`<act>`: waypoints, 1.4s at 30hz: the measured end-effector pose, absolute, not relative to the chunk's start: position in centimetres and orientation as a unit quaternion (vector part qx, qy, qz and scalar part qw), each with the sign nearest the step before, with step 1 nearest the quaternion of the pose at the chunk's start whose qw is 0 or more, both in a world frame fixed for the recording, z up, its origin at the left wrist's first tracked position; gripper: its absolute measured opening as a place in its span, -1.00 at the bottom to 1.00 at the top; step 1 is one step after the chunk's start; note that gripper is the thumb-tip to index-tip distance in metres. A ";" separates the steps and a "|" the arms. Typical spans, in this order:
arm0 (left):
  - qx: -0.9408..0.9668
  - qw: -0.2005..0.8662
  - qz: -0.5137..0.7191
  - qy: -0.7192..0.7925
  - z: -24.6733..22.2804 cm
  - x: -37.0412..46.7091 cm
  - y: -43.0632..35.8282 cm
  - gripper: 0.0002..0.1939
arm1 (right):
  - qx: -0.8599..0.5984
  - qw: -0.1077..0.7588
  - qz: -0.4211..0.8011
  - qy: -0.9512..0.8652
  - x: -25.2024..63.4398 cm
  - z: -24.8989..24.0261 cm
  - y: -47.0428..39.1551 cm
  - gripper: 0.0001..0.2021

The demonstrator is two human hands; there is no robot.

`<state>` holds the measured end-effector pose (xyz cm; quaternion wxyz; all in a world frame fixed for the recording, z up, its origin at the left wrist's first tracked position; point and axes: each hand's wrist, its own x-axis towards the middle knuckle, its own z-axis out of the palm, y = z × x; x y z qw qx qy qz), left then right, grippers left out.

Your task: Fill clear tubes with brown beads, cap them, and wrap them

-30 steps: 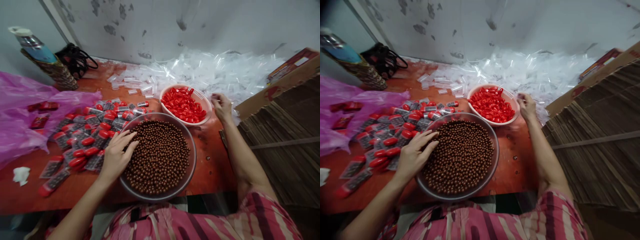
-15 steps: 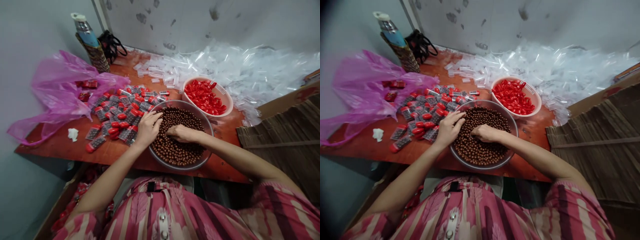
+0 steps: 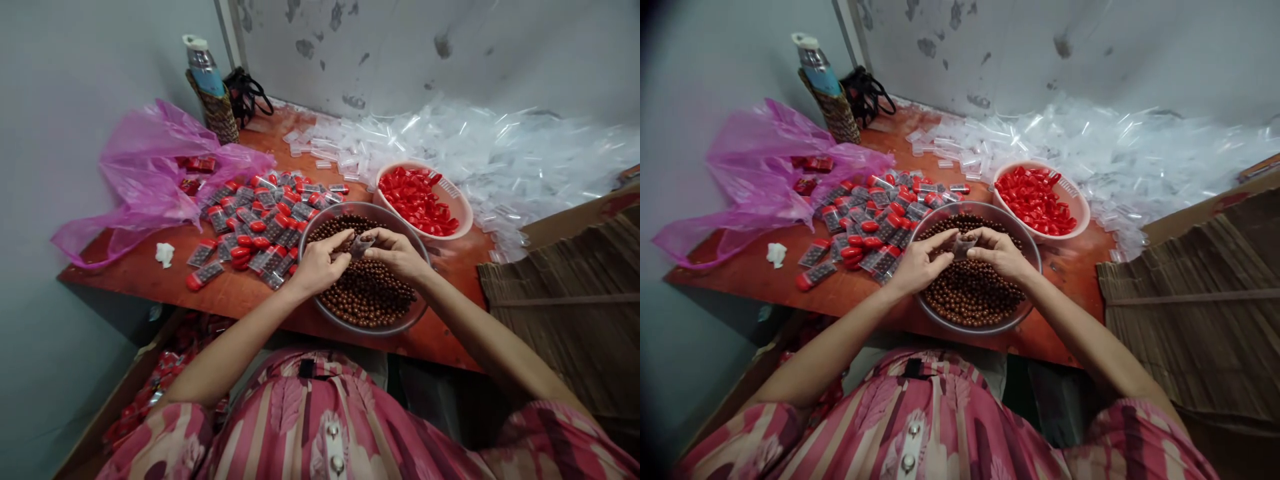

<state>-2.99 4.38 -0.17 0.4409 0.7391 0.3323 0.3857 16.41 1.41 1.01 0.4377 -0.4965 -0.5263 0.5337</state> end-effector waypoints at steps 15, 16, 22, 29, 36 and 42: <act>0.614 0.664 0.337 0.263 -1.7 -1.8 5.1 -0.60 | -0.440 0.331 0.167 -0.818 17.7 3.3 0.7 -0.77; 0.626 0.652 0.333 0.268 -1.6 -1.9 5.1 -0.60 | -0.431 0.327 0.152 -0.827 17.7 3.3 0.7 -0.77; 0.722 0.568 0.292 0.266 -0.9 -2.6 4.9 -0.68 | -0.427 0.207 0.146 -0.868 17.8 4.2 0.2 -0.88; 0.685 0.580 0.312 0.312 -1.2 -2.3 5.0 -0.66 | -0.544 0.237 0.330 -0.734 20.7 4.0 -1.0 -0.77; 0.560 0.682 0.336 0.329 -1.0 -1.9 4.9 -0.55 | -0.849 0.177 0.048 -0.495 31.7 2.5 5.3 -0.73; 0.541 0.692 0.338 0.338 -0.9 -1.9 4.9 -0.57 | -0.918 0.063 0.037 -0.389 36.4 -0.2 12.1 -0.74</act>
